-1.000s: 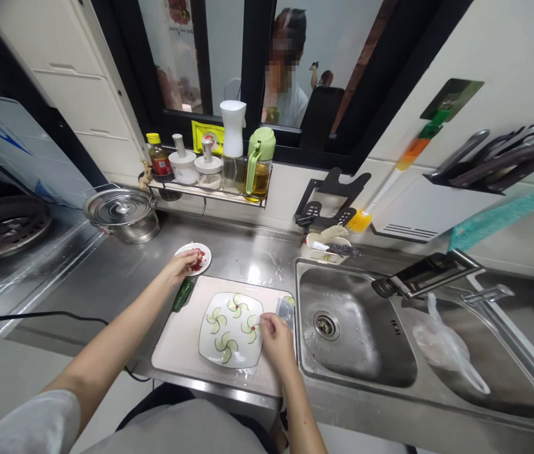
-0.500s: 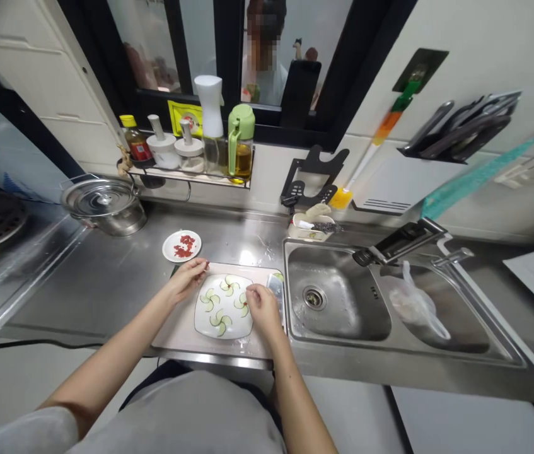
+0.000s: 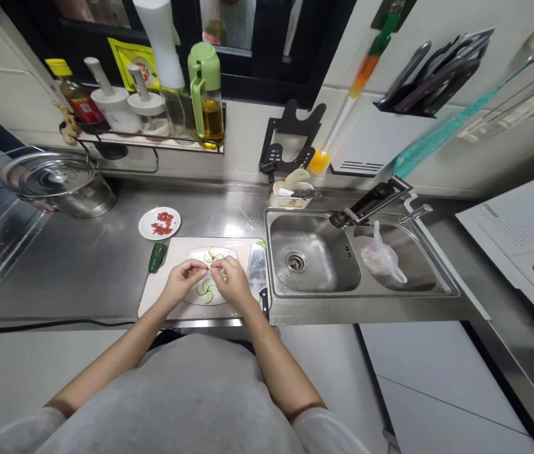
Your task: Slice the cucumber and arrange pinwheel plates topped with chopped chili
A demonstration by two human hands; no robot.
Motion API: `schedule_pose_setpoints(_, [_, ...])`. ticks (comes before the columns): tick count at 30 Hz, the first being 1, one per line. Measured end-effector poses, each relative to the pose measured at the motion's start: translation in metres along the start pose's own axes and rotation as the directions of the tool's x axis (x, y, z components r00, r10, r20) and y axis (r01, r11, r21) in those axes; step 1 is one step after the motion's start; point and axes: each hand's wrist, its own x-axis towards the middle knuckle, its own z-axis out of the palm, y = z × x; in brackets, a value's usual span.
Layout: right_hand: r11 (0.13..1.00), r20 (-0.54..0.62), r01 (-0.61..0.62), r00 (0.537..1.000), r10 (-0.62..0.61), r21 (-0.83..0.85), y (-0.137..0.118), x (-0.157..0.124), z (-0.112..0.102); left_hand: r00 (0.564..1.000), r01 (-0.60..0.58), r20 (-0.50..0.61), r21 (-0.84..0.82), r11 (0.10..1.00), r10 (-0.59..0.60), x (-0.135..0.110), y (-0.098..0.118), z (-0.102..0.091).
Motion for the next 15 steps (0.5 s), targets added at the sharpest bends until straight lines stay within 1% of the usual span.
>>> schedule_pose_setpoints(7, [0.999, 0.039, 0.013, 0.999, -0.012, -0.032, -0.001, -0.002, 0.001, 0.999, -0.028, 0.019, 0.045, 0.999, 0.027, -0.006, 0.000, 0.002])
schedule_pose_setpoints(12, [0.998, 0.096, -0.013, 0.995, 0.019, -0.063, -0.001, -0.002, 0.000, 0.999, -0.032, 0.031, 0.059, 0.998, 0.030, -0.011, -0.002, 0.002])
schedule_pose_setpoints(15, [0.995, 0.115, -0.036, 0.992, 0.046, -0.093, 0.002, -0.006, 0.003, 0.999, -0.037, -0.014, 0.102, 0.994, 0.039, -0.013, -0.005, -0.006])
